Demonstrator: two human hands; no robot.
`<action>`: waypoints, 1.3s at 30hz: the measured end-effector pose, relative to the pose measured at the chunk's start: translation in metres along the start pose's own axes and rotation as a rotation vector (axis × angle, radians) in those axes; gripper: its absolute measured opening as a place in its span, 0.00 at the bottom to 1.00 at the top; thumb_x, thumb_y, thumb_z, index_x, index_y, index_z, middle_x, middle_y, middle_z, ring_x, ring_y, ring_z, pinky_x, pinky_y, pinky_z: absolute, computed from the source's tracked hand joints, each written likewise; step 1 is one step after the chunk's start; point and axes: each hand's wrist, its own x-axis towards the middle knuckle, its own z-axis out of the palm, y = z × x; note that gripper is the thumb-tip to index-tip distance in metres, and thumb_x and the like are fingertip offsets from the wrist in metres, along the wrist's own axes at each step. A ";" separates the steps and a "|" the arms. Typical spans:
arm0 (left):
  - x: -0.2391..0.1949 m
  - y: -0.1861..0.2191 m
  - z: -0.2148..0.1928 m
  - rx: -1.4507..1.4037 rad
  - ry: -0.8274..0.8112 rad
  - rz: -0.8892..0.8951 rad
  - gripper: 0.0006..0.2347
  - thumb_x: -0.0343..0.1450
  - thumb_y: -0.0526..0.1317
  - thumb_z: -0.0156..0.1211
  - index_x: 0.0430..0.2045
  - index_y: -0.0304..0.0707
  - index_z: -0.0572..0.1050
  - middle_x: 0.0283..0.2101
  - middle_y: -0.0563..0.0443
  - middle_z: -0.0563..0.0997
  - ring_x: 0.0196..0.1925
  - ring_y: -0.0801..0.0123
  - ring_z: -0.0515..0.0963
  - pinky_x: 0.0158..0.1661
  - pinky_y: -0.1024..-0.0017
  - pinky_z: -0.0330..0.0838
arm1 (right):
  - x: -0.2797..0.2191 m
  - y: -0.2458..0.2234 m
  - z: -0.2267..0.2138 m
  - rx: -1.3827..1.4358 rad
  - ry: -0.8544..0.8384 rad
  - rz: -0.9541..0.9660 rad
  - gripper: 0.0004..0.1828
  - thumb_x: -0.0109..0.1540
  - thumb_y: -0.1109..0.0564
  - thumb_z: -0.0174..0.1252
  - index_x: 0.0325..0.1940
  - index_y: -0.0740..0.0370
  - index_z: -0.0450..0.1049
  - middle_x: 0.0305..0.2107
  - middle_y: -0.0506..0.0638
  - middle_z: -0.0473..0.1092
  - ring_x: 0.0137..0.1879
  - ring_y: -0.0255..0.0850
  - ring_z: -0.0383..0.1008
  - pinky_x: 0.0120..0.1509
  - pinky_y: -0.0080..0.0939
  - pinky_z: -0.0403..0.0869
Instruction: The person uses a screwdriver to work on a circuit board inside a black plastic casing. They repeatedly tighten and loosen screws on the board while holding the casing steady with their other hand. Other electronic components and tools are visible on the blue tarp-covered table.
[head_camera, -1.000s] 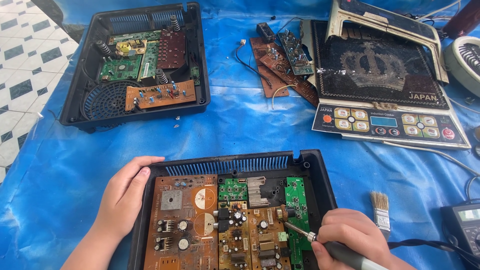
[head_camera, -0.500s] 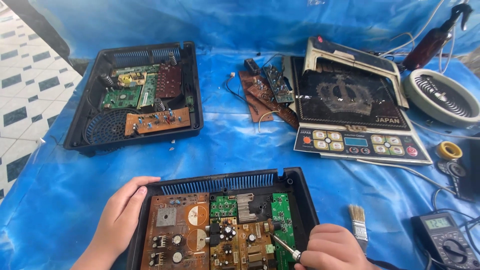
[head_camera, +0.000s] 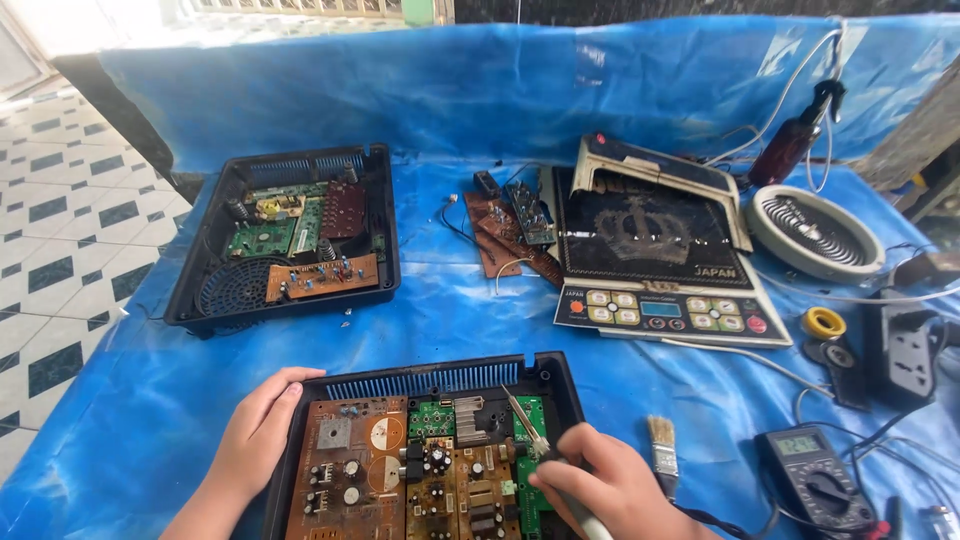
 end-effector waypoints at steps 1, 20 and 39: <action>-0.001 -0.001 0.000 -0.008 -0.002 0.009 0.18 0.77 0.44 0.40 0.52 0.47 0.81 0.10 0.55 0.56 0.13 0.71 0.56 0.25 0.69 0.50 | -0.005 0.008 0.003 0.035 -0.128 0.073 0.24 0.58 0.56 0.74 0.56 0.51 0.73 0.39 0.52 0.60 0.37 0.42 0.68 0.36 0.47 0.69; -0.003 -0.001 0.002 -0.002 0.066 0.095 0.19 0.75 0.47 0.41 0.49 0.48 0.83 0.59 0.54 0.83 0.66 0.65 0.76 0.64 0.62 0.67 | 0.001 0.003 0.009 0.011 0.242 -0.094 0.31 0.65 0.59 0.62 0.72 0.39 0.67 0.78 0.55 0.37 0.84 0.65 0.31 0.83 0.80 0.40; -0.008 0.009 0.000 0.007 0.040 0.062 0.19 0.75 0.47 0.43 0.50 0.47 0.82 0.58 0.55 0.83 0.64 0.65 0.78 0.61 0.64 0.69 | 0.053 -0.054 -0.121 1.612 0.540 0.214 0.33 0.70 0.27 0.40 0.79 0.23 0.46 0.80 0.53 0.30 0.83 0.55 0.28 0.73 0.73 0.31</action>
